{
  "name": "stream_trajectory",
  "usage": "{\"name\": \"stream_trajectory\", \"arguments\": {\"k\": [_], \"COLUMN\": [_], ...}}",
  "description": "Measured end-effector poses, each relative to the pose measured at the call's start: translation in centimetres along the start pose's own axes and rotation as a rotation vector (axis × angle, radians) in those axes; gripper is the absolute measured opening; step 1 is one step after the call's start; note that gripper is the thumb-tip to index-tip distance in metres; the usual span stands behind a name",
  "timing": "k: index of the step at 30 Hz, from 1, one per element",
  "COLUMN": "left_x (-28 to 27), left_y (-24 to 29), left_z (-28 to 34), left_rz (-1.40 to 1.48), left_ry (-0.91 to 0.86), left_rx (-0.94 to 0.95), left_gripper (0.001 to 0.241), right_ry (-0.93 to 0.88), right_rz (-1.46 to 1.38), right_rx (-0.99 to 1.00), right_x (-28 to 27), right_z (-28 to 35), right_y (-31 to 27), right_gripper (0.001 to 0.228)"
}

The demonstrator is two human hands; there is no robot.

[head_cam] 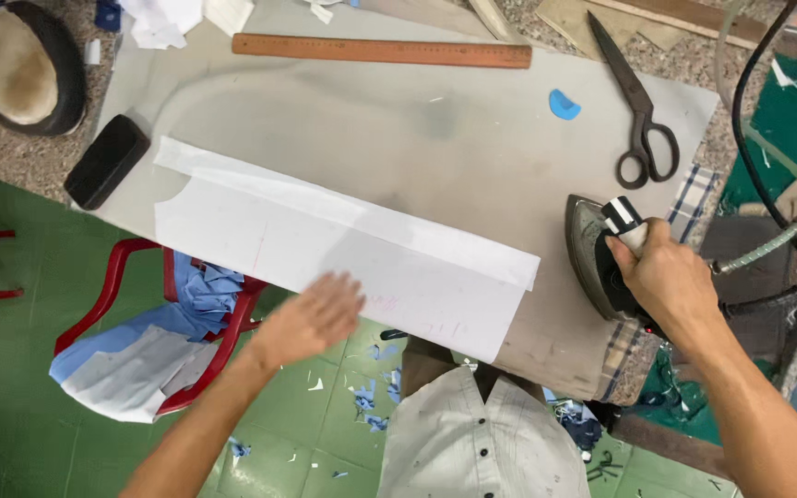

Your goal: The person irons a white fabric piece, uses shears to trim the edge, and marks a line on it using a ruler and blue chalk.

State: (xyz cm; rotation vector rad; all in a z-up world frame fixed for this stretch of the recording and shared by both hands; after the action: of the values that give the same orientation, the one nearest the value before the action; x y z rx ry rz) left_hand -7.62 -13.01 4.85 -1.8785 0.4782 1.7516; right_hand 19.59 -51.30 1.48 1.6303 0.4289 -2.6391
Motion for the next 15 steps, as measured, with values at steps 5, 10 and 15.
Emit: {"name": "stream_trajectory", "arguments": {"k": [5, 10, 15], "left_x": [1.0, 9.9, 11.9], "left_y": [-4.1, 3.4, 4.5], "left_z": [-5.8, -12.0, -13.4], "left_rz": [-0.224, 0.170, 0.251], "left_ry": [0.457, 0.218, 0.142], "left_rx": [-0.490, -0.627, -0.600], "left_gripper": [0.031, 0.064, 0.073], "right_ry": [0.030, 0.648, 0.710], "right_rz": [0.015, 0.323, 0.424], "right_rx": [-0.132, -0.547, -0.550], "right_x": [-0.4, -2.2, -1.0], "right_z": [-2.7, 5.0, 7.5], "right_y": [-0.2, -0.3, -0.3], "right_gripper": [0.052, 0.063, 0.057]}}
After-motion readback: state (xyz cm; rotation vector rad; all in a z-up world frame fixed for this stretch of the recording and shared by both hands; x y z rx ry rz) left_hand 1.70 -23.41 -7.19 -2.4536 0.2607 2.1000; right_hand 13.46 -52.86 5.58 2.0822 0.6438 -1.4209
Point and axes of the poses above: each hand's wrist, its own z-axis away from the middle knuckle, its own x-axis out of the palm, y = z × x, the point moved 6 cm from there along -z, towards the middle knuckle, and after that the axes turned 5 degrees about y, right-handed, at the moved point
